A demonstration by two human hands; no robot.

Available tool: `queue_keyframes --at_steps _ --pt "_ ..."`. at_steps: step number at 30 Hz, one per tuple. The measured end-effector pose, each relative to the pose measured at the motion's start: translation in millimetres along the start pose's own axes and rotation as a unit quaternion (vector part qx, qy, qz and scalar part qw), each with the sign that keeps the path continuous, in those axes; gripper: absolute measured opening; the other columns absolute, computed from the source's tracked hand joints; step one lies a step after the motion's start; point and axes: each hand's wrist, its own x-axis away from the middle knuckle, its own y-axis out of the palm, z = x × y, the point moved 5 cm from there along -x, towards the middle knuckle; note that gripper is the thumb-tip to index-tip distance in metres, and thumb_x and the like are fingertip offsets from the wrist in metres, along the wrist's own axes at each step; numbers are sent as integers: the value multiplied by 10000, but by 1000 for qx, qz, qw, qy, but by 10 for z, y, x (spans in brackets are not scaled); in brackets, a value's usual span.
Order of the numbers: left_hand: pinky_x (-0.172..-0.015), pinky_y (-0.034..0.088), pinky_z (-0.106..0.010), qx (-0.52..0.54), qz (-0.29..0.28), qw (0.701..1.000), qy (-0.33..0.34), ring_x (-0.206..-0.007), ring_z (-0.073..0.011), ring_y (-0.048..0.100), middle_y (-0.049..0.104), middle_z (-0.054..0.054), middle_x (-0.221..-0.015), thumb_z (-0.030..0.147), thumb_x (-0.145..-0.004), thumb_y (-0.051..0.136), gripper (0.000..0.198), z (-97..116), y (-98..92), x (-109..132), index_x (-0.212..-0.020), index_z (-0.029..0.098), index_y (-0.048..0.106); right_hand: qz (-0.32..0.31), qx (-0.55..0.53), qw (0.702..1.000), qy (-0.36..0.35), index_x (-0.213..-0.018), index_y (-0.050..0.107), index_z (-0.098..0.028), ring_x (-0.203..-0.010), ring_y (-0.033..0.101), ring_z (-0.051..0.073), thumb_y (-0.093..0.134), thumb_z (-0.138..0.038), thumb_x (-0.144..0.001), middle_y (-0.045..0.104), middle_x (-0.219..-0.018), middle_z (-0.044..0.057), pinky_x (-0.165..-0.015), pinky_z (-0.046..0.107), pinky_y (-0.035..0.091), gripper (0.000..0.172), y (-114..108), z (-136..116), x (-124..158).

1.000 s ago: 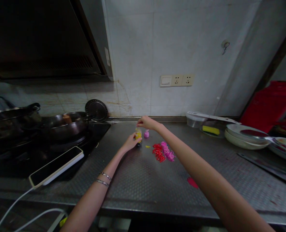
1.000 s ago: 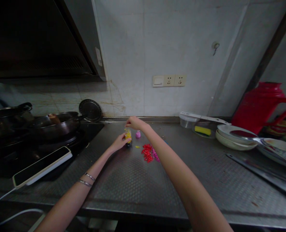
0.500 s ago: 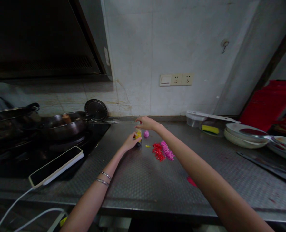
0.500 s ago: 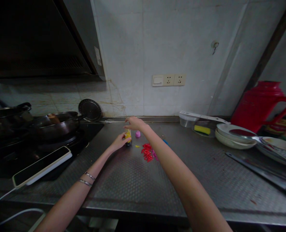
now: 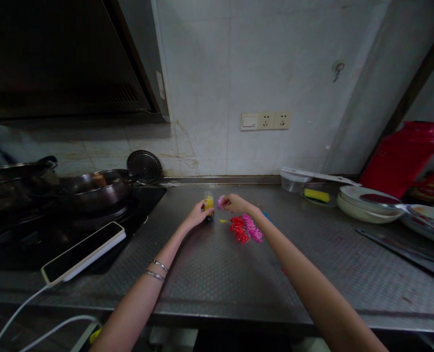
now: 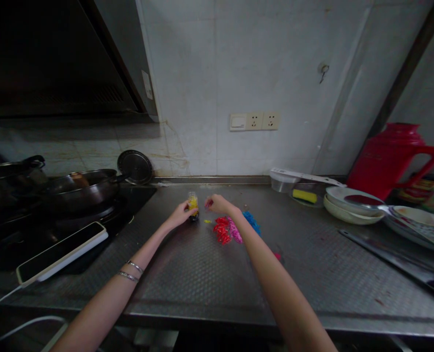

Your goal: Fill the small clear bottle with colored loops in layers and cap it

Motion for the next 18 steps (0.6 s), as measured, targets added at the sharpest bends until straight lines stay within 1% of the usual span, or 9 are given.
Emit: queue_keyframes --at_steps 3,6,13,18 --pt "-793 447 -321 -11 -2 1000 1 -832 -193 585 639 -84 -901 298 -718 587 274 -6 2 1 -920 113 567 -33 -35 998 34 -857 651 -133 -693 592 124 556 -53 -633 666 -775 26 -614 184 426 256 250 116 134" --pt "-794 448 -319 -13 -3 1000 4 -836 -193 588 641 -83 -897 319 -724 584 285 -26 0 0 -921 115 566 -45 -36 998 39 -930 626 -129 -681 593 126 609 -86 -621 665 -797 37 -608 186 426 313 376 104 187" --pt "-802 447 -323 -16 -7 1000 6 -850 -196 590 641 -95 -920 318 -735 578 290 -25 -6 6 -938 111 565 -40 48 998 23 -951 625 -143 -706 594 139 499 -25 -666 668 -794 61 -625 187 407 333 424 29 140" --pt "-804 449 -321 -9 -6 1000 -2 -853 -195 590 648 -95 -923 304 -728 588 290 -10 -10 14 -939 106 573 -48 70 996 16 -951 623 -151 -716 590 139 470 -30 -689 665 -802 66 -625 180 392 327 472 43 127"
